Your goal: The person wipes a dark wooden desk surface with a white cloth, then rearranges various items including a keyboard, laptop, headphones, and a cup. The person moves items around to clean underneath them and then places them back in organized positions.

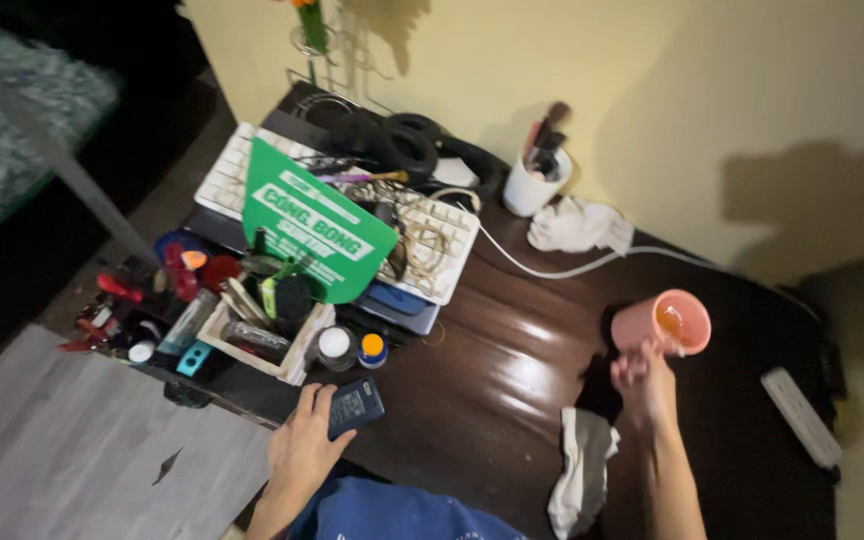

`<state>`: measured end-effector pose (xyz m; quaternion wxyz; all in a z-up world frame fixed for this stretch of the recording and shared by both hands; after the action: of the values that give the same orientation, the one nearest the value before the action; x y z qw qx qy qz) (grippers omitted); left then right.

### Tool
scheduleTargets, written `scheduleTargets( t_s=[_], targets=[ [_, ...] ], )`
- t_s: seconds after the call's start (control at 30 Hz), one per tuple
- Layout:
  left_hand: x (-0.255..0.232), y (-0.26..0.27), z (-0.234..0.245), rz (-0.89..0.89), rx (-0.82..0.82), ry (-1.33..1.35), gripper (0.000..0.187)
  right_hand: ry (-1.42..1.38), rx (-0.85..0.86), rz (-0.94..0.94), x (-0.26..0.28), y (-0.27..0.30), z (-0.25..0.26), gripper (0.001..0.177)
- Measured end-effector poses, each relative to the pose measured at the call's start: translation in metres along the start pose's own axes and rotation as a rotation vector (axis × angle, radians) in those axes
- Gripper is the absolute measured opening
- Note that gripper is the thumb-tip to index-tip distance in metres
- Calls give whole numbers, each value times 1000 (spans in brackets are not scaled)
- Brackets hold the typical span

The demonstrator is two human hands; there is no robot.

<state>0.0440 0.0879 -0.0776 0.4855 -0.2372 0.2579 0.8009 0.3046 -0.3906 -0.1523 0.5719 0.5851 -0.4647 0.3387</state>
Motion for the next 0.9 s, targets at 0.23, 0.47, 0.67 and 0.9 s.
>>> scheduleTargets(
  t_s=[0.23, 0.47, 0.67, 0.9],
  targets=[
    [-11, 0, 5, -72, -41, 12, 77, 391, 331, -11, 19, 130, -68, 46],
    [-58, -6, 29, -252, 32, 191, 21, 509, 681, -215, -70, 172, -126, 29],
    [-117, -24, 44, -319, 52, 289, 18, 606, 887, -164, -100, 179, -162, 30],
    [-135, -19, 71, -424, 101, 476, 19, 1262, 770, 132, 41, 116, -169, 42]
  ],
)
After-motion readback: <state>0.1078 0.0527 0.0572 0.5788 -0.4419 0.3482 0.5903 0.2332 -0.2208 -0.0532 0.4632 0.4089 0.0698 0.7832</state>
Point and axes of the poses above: each hand's wrist, its own y-axis away from the middle knuckle, its own z-axis out of the back of the hand, x = y × z, the point moved 4 cm from there along -y, towards the middle knuckle, and after that the axes turned 14 degrees about y, right-handed, at the moved point
